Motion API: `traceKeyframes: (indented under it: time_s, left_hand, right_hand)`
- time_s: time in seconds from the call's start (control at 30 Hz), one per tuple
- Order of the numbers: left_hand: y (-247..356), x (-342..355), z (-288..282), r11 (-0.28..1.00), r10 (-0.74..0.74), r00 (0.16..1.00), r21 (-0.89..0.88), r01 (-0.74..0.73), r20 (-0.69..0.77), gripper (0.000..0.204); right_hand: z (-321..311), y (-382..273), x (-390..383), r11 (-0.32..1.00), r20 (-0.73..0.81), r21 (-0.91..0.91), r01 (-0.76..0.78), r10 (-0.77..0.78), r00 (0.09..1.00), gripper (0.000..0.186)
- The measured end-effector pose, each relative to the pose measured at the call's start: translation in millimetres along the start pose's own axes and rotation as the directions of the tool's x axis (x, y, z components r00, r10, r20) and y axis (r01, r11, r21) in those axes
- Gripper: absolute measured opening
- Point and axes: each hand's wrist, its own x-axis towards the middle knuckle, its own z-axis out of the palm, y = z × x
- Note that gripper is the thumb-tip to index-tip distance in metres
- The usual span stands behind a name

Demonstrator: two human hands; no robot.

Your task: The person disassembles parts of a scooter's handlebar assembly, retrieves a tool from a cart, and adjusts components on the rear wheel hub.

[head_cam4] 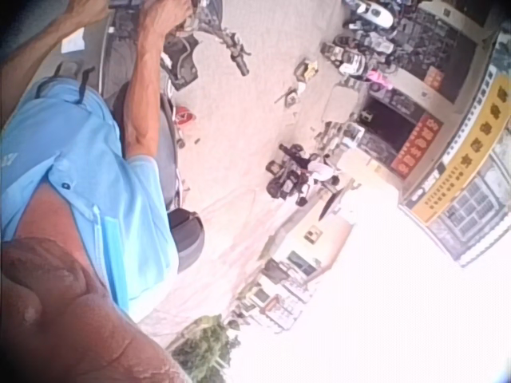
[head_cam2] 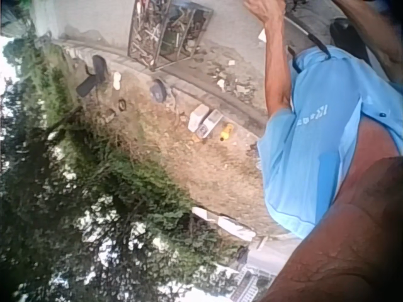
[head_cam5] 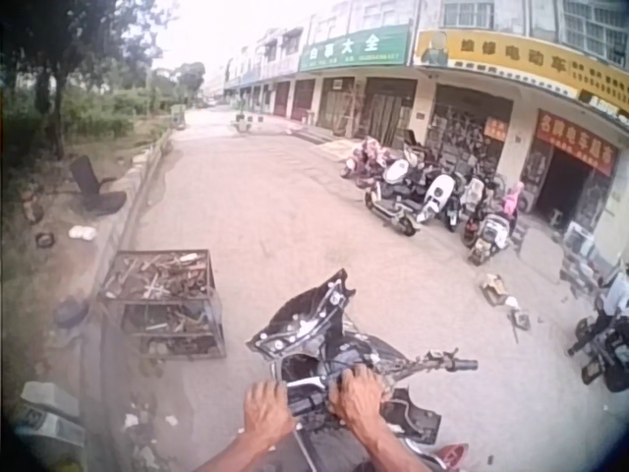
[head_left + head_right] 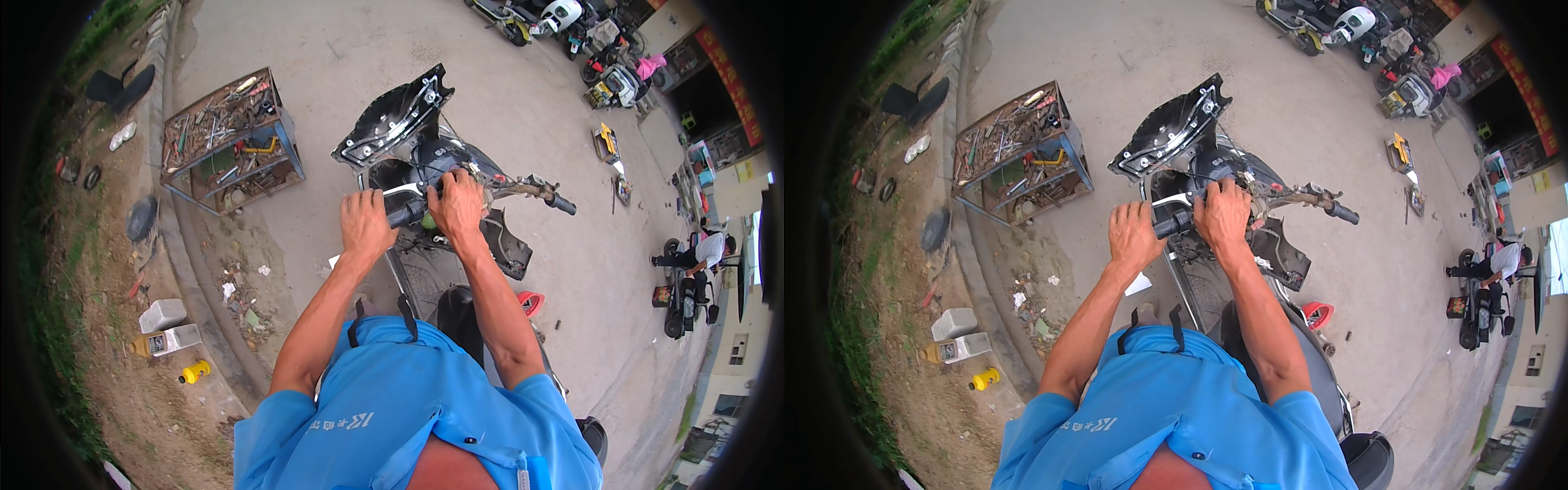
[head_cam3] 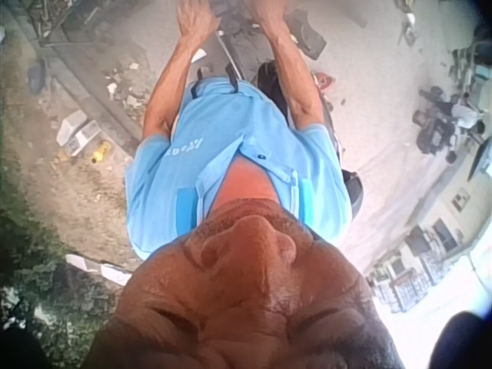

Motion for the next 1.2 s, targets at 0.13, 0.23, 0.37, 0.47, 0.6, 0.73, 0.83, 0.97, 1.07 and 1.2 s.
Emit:
traceKeyframes:
  time_s: [0.13, 0.23, 0.37, 0.47, 0.6, 0.73, 0.83, 0.97, 1.07, 1.2]
  left_hand:
    - [1, -2, 0, 0.998, -0.035, 0.999, -0.057, 0.035, 0.003, 0.068]
    - [1, -2, -1, 0.997, -0.044, 0.999, -0.069, 0.044, 0.011, 0.069]
    - [2, -2, -2, 0.996, -0.04, 0.999, -0.082, 0.041, 0.013, 0.071]
    - [1, -2, -2, 0.996, -0.04, 0.999, -0.085, 0.042, 0.014, 0.072]
    - [1, -2, -4, 0.994, -0.044, 0.999, -0.1, 0.046, 0.018, 0.072]
    - [1, -2, -4, 0.994, -0.044, 0.999, -0.102, 0.046, 0.026, 0.072]
    - [0, -1, -2, 0.994, -0.045, 0.999, -0.101, 0.047, 0.027, 0.072]
    - [0, -2, -2, 0.994, -0.05, 0.998, -0.097, 0.053, 0.032, 0.073]
    - [1, -2, -1, 0.994, -0.046, 0.998, -0.1, 0.05, 0.039, 0.074]
    - [0, -2, 0, 0.994, -0.048, 0.998, -0.097, 0.052, 0.041, 0.075]
  right_hand:
    - [0, -1, 3, 0.998, 0.044, 0.023, -0.05, 0.049, 0.998, 0.028]
    - [-1, -1, 5, 0.996, 0.055, 0.055, -0.075, 0.072, 0.996, 0.028]
    - [5, 3, 7, 0.991, 0.063, 0.074, -0.115, 0.111, 0.992, 0.029]
    - [3, -1, 8, 0.994, 0.069, 0.047, -0.097, 0.093, 0.993, 0.029]
    - [4, -1, 8, 0.997, 0.047, 0.023, -0.074, 0.073, 0.996, 0.03]
    - [4, 2, 7, 0.994, 0.035, 0.076, -0.072, 0.069, 0.997, 0.03]
    - [-6, 5, 9, 0.979, 0.04, 0.18, -0.099, 0.094, 0.995, 0.029]
    - [-15, 29, 17, 0.907, 0.07, 0.395, -0.144, 0.127, 0.989, 0.023]
    - [-30, 49, 30, 0.873, 0.223, 0.44, -0.212, 0.122, 0.967, 0.021]
    - [-37, 65, 44, 0.903, 0.34, 0.423, -0.076, -0.08, 0.937, 0.025]
